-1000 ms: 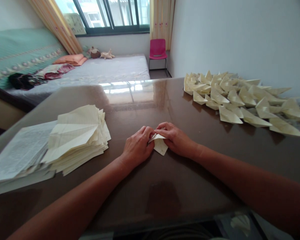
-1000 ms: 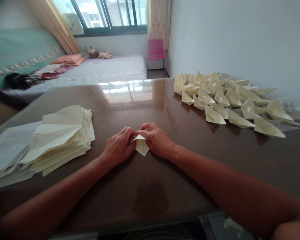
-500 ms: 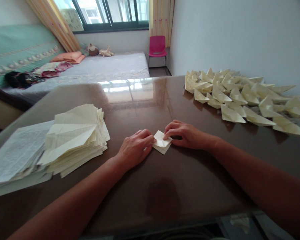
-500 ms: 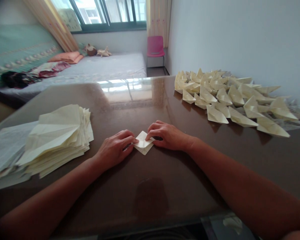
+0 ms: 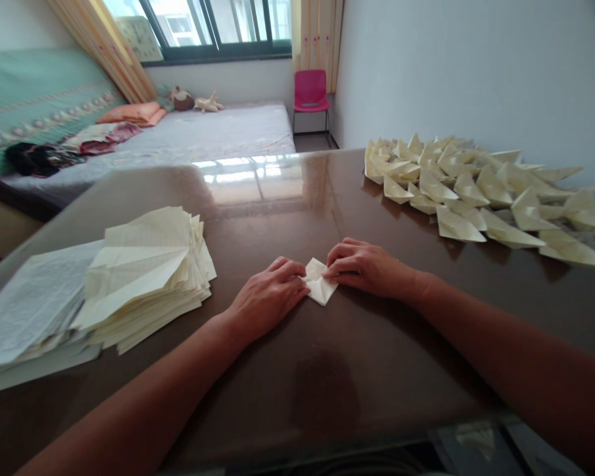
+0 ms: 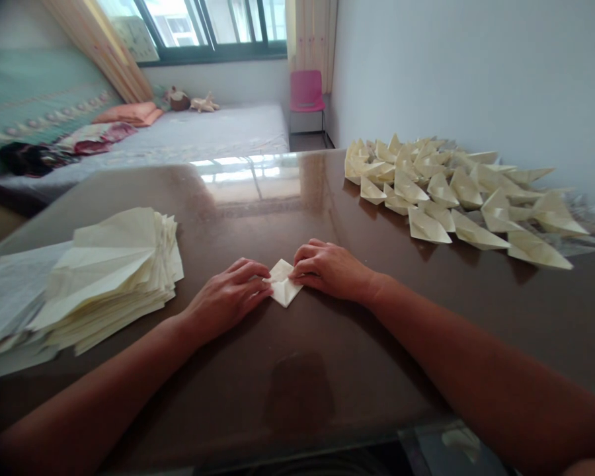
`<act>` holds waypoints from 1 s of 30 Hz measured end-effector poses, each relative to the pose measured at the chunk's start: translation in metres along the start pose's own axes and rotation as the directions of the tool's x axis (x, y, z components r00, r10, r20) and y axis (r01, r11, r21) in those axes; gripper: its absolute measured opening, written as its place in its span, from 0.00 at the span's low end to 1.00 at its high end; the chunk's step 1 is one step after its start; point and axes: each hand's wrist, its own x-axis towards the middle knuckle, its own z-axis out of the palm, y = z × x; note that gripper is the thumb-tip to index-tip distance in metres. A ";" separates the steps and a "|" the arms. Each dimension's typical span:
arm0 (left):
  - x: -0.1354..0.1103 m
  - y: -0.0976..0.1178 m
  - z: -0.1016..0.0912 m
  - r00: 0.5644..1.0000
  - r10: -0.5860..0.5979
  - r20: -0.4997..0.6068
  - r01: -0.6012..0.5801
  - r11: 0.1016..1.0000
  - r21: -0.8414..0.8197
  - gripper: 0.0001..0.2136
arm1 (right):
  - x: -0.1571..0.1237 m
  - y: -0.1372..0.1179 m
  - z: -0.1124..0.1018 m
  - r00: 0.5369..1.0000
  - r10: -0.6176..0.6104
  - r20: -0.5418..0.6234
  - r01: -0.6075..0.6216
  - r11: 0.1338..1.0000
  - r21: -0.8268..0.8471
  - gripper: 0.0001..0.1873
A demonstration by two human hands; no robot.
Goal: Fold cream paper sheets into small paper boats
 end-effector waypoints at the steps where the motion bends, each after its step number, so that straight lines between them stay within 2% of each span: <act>1: 0.001 0.000 0.002 1.000 0.018 -0.010 -0.018 1.000 -0.020 0.11 | 0.001 -0.001 0.001 1.000 0.003 -0.009 -0.003 1.000 0.000 0.13; 5: 0.003 -0.003 0.004 0.998 0.054 -0.016 -0.055 0.998 -0.037 0.09 | 0.001 -0.008 0.005 1.000 -0.002 -0.003 0.002 0.998 -0.068 0.16; 10: 0.002 0.000 0.001 0.995 0.095 0.022 -0.095 0.995 0.012 0.09 | -0.003 -0.017 0.013 0.989 0.022 0.146 0.003 0.985 -0.173 0.25; 12: 0.002 0.003 -0.001 0.992 0.120 0.036 -0.121 0.993 0.015 0.09 | -0.005 -0.018 0.016 0.985 0.041 0.168 -0.011 0.984 -0.180 0.28; 20: 0.001 0.006 -0.002 0.987 0.149 0.062 -0.157 0.976 0.151 0.11 | -0.009 -0.021 0.018 0.985 0.045 0.166 -0.023 0.991 -0.134 0.31; 26: 0.000 0.005 -0.003 0.972 0.211 0.103 -0.232 0.934 0.271 0.10 | -0.007 -0.016 0.000 0.992 -0.029 0.125 0.033 0.999 -0.031 0.37; 30: 0.000 0.006 -0.001 0.983 0.164 0.079 -0.179 0.948 0.262 0.10 | -0.002 -0.012 -0.009 0.997 -0.063 0.039 0.061 0.997 0.037 0.26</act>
